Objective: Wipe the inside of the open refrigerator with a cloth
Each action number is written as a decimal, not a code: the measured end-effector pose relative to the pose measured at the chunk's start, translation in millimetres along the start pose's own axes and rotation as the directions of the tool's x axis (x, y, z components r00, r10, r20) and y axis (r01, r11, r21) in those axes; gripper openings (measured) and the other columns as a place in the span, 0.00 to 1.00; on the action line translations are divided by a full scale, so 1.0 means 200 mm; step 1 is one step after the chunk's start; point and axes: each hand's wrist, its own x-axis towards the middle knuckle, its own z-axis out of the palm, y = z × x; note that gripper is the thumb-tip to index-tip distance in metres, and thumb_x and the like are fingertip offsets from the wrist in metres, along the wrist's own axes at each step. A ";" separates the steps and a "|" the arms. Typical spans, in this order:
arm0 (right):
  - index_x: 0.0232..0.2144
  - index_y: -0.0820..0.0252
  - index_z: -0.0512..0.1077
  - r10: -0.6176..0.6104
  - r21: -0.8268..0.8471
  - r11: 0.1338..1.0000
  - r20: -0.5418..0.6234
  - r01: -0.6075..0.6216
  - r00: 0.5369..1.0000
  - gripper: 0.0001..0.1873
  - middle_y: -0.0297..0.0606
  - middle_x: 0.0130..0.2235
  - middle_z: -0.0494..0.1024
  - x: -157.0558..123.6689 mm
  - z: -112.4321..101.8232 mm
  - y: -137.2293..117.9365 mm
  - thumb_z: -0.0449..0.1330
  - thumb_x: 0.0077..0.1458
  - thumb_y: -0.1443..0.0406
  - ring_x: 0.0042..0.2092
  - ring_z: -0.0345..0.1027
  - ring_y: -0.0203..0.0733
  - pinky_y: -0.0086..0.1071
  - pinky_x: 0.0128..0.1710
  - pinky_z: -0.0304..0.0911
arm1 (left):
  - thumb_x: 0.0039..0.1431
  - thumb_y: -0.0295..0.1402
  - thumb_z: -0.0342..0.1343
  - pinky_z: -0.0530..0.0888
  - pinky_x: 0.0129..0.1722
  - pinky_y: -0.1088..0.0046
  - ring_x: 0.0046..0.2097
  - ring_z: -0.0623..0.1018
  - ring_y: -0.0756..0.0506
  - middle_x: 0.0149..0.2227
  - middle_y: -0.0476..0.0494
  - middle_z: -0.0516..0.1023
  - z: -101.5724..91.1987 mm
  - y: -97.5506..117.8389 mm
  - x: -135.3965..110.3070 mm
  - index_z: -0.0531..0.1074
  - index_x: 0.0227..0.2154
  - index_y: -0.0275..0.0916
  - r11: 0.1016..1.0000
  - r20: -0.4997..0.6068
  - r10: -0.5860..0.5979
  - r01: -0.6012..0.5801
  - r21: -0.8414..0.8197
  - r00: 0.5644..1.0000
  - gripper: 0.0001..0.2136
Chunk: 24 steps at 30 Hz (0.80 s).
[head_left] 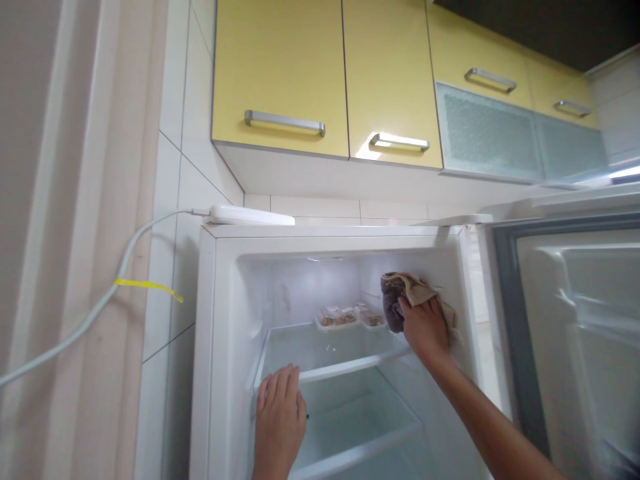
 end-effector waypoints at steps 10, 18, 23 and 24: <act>0.56 0.54 0.74 -0.034 0.018 0.999 0.014 0.033 0.999 0.24 0.47 0.58 0.75 -0.18 0.02 0.04 0.51 0.61 0.67 0.60 0.64 0.59 0.49 0.66 0.47 | 0.59 0.21 0.50 0.65 0.59 0.58 0.51 0.76 0.42 0.49 0.42 0.80 0.02 -0.02 -0.02 0.73 0.50 0.37 1.000 0.007 0.008 -0.008 0.001 1.000 0.17; 0.46 0.63 0.78 0.034 0.442 0.895 0.052 -0.054 0.998 0.22 0.53 0.56 0.76 0.27 -0.05 -0.07 0.47 0.59 0.72 0.63 0.59 0.57 0.49 0.68 0.39 | 0.60 0.21 0.48 0.64 0.60 0.57 0.52 0.75 0.42 0.49 0.43 0.80 0.03 -0.01 -0.02 0.74 0.49 0.36 0.996 0.016 -0.059 0.060 -0.062 0.998 0.17; 0.40 0.61 0.79 0.130 0.672 0.724 0.087 -0.155 0.988 0.18 0.53 0.55 0.77 0.46 -0.11 -0.07 0.50 0.57 0.72 0.64 0.59 0.54 0.48 0.68 0.40 | 0.59 0.22 0.49 0.64 0.60 0.57 0.52 0.75 0.41 0.49 0.43 0.80 0.04 0.00 -0.03 0.74 0.48 0.37 0.995 -0.004 -0.074 0.073 -0.073 0.997 0.17; 0.40 0.61 0.78 0.166 0.729 0.658 0.106 -0.190 0.980 0.17 0.53 0.54 0.77 0.49 -0.12 -0.07 0.51 0.55 0.72 0.63 0.59 0.55 0.49 0.68 0.41 | 0.59 0.22 0.49 0.64 0.60 0.57 0.52 0.75 0.41 0.49 0.42 0.80 0.04 0.00 -0.03 0.74 0.48 0.37 0.995 -0.007 -0.073 0.072 -0.074 0.997 0.17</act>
